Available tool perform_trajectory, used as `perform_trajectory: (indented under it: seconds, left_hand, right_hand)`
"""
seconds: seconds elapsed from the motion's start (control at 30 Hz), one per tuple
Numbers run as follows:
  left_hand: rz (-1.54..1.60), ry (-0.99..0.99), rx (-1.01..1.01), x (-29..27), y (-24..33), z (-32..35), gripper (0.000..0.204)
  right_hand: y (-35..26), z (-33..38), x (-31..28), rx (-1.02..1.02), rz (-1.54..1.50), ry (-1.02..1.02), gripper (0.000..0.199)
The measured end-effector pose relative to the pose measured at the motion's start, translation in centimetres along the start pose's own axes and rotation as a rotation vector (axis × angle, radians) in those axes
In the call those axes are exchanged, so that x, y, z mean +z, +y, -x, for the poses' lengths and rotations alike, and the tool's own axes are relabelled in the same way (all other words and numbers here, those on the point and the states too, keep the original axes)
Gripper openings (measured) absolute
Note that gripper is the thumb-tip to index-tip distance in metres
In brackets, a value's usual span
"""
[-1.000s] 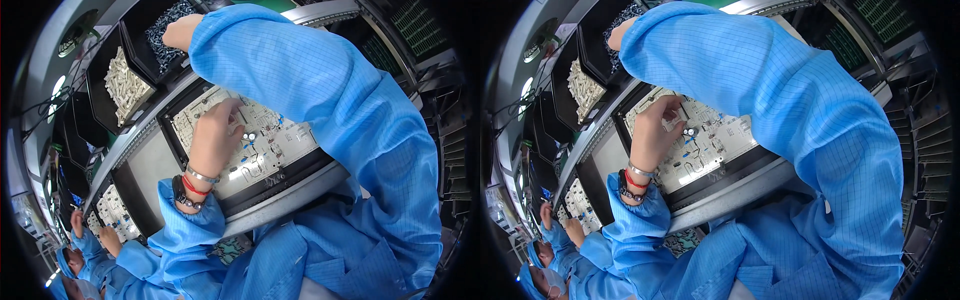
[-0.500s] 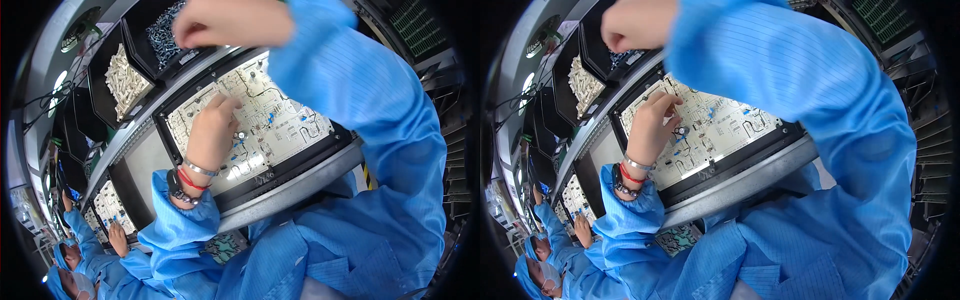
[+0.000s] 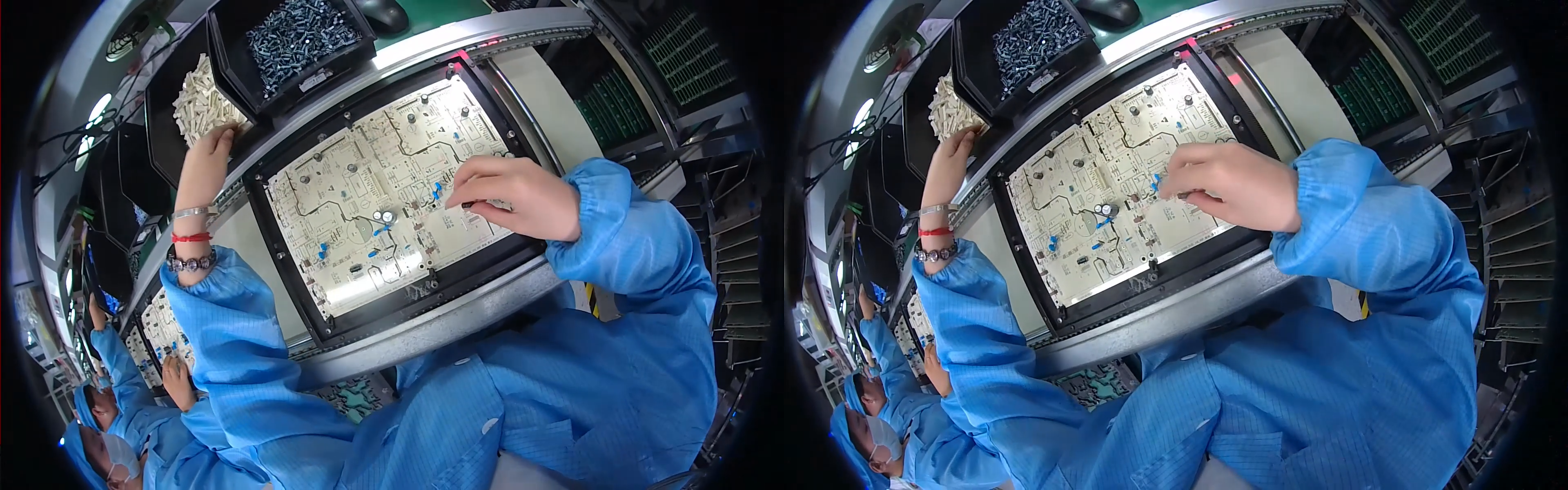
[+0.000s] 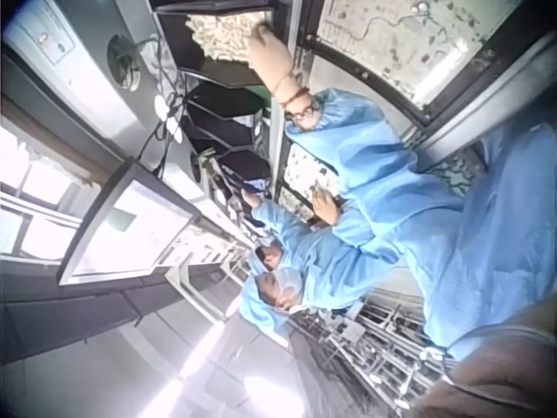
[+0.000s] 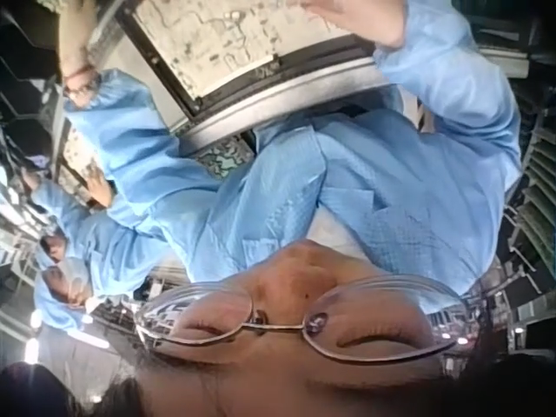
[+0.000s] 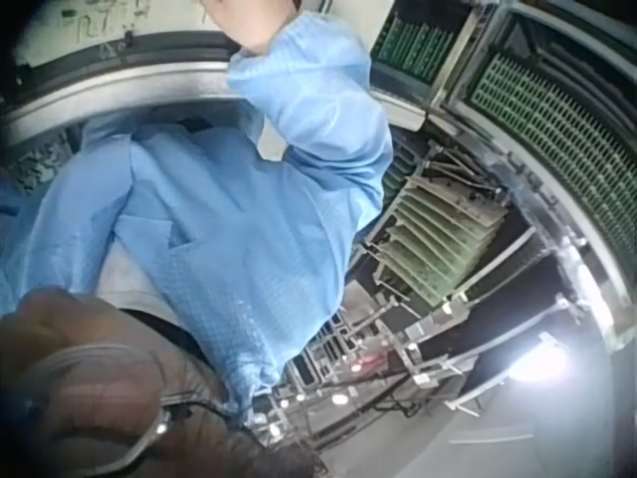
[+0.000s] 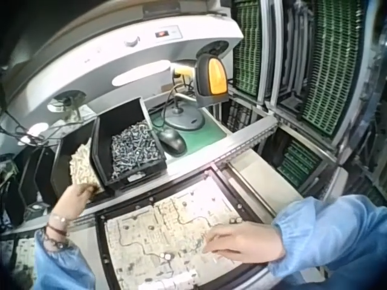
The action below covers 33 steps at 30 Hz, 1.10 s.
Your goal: The person assembles small electronic components onto a large circuit board panel by hand, taking components from a component bin and placing them onto the panel.
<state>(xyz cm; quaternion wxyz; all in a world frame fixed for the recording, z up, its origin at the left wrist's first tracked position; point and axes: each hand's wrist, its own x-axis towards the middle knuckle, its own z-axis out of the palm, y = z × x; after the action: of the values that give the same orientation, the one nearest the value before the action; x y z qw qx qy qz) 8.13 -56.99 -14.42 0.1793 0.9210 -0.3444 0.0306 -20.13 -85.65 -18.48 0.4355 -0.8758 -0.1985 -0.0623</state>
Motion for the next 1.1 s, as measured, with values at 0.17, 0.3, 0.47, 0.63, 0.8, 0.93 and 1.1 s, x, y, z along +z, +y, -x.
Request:
perform_trajectory:
  seconds: [0.17,0.3,0.47,0.63,0.8,0.93,1.1]
  left_hand:
    - [0.047,-0.100,-0.045,0.2,-1.7,-1.4,0.023]
    - [-0.238,-0.010,0.057,0.3,-1.7,-2.3,0.022]
    - [-0.150,-0.006,-0.015,1.7,-1.6,-4.0,0.015]
    - [-0.132,-0.009,-0.008,0.5,-1.2,-3.4,0.010]
    - [-0.070,0.006,0.008,0.1,-2.5,-3.6,0.013]
    - [-0.013,0.099,-0.069,0.0,-2.4,-3.2,0.015]
    - [0.793,0.216,-0.252,-1.7,-1.1,0.0,0.018]
  right_hand:
    - [-1.2,0.4,0.6,0.084,0.099,-0.006,0.026]
    - [-0.8,0.7,1.4,-0.016,0.261,0.032,0.024]
    - [-0.2,1.1,1.1,0.001,0.300,0.012,0.019]
    - [-0.4,0.9,0.8,0.017,0.206,-0.014,0.017]
    - [-0.8,0.3,0.5,-0.071,0.388,-0.140,0.019]
    - [-0.9,0.9,0.8,-0.163,0.415,-0.121,0.023]
    - [-1.9,1.0,-1.2,-0.115,0.283,-0.033,0.034]
